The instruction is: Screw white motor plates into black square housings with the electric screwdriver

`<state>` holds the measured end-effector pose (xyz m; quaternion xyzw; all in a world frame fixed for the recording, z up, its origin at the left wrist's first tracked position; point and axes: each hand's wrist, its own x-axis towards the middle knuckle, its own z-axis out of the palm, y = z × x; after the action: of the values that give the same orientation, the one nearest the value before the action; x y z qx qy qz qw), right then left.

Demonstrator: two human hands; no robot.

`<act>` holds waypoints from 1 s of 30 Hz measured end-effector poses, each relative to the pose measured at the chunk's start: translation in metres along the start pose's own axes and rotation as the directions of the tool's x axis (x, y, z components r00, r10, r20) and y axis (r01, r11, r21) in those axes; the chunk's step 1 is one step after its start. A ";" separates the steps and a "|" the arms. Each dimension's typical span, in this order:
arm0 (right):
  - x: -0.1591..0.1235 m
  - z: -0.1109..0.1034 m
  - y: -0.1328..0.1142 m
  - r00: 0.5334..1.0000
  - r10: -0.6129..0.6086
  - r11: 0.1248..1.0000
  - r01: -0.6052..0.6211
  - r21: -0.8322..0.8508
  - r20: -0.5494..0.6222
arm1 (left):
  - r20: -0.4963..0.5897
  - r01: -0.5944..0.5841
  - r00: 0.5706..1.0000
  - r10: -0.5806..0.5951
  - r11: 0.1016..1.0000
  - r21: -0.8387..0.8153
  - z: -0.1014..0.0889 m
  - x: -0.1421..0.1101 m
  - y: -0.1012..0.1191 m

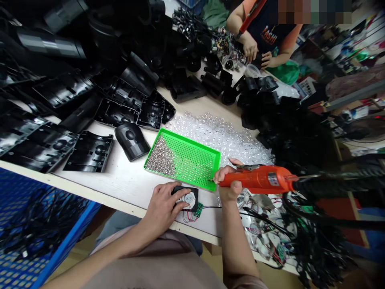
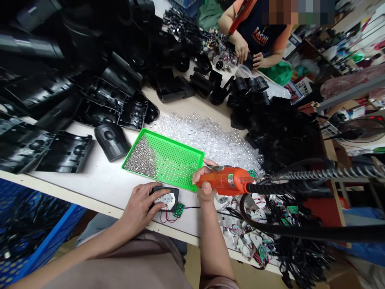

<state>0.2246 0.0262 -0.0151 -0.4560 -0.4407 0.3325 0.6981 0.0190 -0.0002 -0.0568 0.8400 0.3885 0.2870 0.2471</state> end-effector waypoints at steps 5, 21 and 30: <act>0.003 0.001 -0.002 1.000 -0.005 1.000 0.005 -0.004 -0.025 | -0.012 -0.005 1.000 0.005 1.000 -0.005 0.000 0.000 0.000; 0.008 0.017 -0.038 0.999 -0.027 1.000 0.027 0.012 -0.042 | 0.039 0.055 0.998 -0.053 0.998 -0.044 0.000 -0.001 0.001; -0.032 0.068 -0.060 0.984 0.089 0.971 -0.120 0.206 0.153 | 0.084 0.177 0.982 -0.167 0.976 -0.129 -0.001 -0.001 0.004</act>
<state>0.1534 0.0001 0.0438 -0.3760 -0.4262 0.4461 0.6913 0.0196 -0.0033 -0.0542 0.7944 0.4299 0.2595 0.3418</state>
